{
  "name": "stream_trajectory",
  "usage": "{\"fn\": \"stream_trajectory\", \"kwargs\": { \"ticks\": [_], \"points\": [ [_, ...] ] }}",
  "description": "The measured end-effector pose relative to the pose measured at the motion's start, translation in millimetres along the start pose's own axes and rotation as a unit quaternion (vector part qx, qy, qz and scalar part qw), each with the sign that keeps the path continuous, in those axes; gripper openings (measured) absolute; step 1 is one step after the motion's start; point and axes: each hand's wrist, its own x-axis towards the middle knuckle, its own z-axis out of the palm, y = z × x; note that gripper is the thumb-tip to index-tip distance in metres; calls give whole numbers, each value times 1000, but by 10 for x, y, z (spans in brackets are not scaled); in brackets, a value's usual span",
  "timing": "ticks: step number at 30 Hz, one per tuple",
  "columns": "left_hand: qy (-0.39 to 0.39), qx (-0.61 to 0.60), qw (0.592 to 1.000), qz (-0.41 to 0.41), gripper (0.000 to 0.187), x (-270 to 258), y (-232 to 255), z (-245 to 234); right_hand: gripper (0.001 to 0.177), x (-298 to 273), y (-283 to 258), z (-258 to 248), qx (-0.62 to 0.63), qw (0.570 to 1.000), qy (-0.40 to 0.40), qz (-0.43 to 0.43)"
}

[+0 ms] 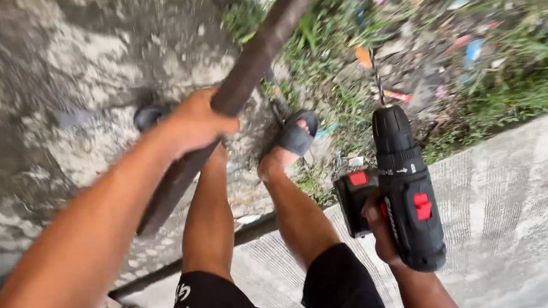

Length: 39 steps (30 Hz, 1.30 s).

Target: Using a cordless power drill to drill holes into a long metal bar in an outdoor area.

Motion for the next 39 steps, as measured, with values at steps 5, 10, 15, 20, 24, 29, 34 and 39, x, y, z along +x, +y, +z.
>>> {"fn": "stream_trajectory", "kwargs": {
  "ticks": [5,10,15,20,24,29,34,39],
  "points": [
    [88,104,991,-9,58,-939,989,-2,17,-186,-350,-416,-9,999,40,17],
    [169,83,977,97,59,-1772,1300,316,8,-474,-1295,-1028,26,998,2,-57],
    [143,-44,968,204,51,-2803,2369,327,62,-853,-2121,-1627,335,939,-62,-51],
    [311,16,930,196,47,-3912,3286,448,73,-1173,-2614,-2183,614,765,-162,-111],
    [359,-29,891,278,41,-4521,3522,622,70,-1407,-2855,-2659,611,750,-141,-208],
    [246,-211,835,444,36,-5126,3876,753,79,-1709,-3113,-3212,532,806,-107,-234],
    [199,-234,792,527,39,-5585,4068,793,73,-1881,-3586,-3670,378,865,-205,-260],
    [153,-238,790,545,43,-5860,4139,916,69,-2095,-3559,-3645,248,907,-231,-251]
  ]
}}
